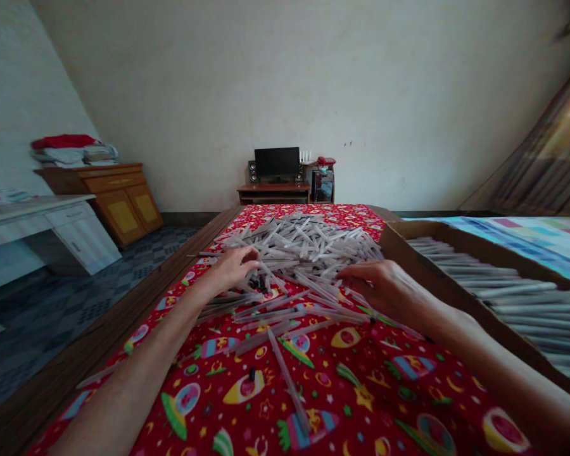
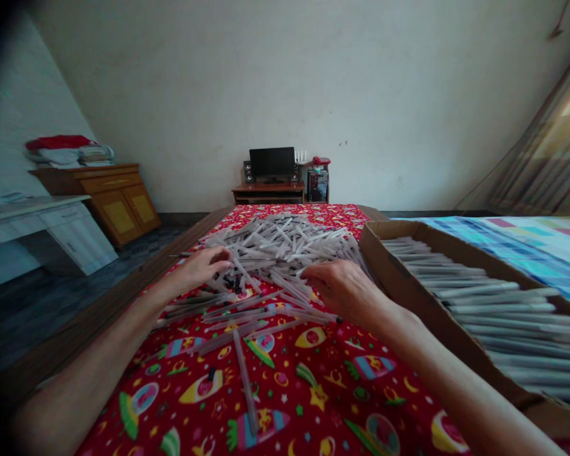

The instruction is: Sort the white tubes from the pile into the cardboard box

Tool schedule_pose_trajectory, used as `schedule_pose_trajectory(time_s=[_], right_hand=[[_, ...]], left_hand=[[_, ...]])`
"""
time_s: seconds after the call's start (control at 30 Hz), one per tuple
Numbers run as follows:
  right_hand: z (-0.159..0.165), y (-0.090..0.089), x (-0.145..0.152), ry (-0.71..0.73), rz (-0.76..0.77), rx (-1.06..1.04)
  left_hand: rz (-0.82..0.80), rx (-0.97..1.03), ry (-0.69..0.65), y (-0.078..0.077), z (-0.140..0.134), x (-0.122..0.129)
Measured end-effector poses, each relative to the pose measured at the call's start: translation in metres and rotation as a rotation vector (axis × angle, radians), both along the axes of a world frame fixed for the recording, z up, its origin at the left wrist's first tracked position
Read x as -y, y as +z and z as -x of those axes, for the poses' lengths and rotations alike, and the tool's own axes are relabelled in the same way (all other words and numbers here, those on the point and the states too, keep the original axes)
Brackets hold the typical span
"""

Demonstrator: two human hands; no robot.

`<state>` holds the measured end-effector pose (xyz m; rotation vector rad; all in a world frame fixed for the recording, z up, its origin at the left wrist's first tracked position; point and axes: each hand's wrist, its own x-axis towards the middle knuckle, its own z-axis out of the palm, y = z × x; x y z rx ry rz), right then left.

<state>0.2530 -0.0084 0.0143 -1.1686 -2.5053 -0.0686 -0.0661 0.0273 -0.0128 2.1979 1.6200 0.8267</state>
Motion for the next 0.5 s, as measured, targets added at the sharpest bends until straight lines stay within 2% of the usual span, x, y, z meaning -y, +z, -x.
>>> schedule_pose_trajectory(time_s=[0.07, 0.13, 0.2, 0.37, 0.5], right_hand=[[0.011, -0.006, -0.007, -0.005, 0.131, 0.011], [0.02, -0.012, -0.014, 0.016, 0.194, 0.007], [0.027, -0.02, -0.025, 0.041, 0.207, -0.007], [0.041, -0.038, -0.052, 0.055, 0.177, -0.014], [0.062, -0.035, -0.057, -0.007, 0.113, 0.016]], left_hand=[[0.065, 0.367, -0.014, 0.004, -0.01, 0.006], [0.142, 0.698, -0.009, 0.006, -0.02, 0.013], [0.199, 0.884, -0.014, 0.008, -0.027, 0.019], [0.353, 1.021, -0.028, 0.009, -0.03, 0.02], [0.333, 1.11, -0.004, 0.013, -0.025, 0.017]])
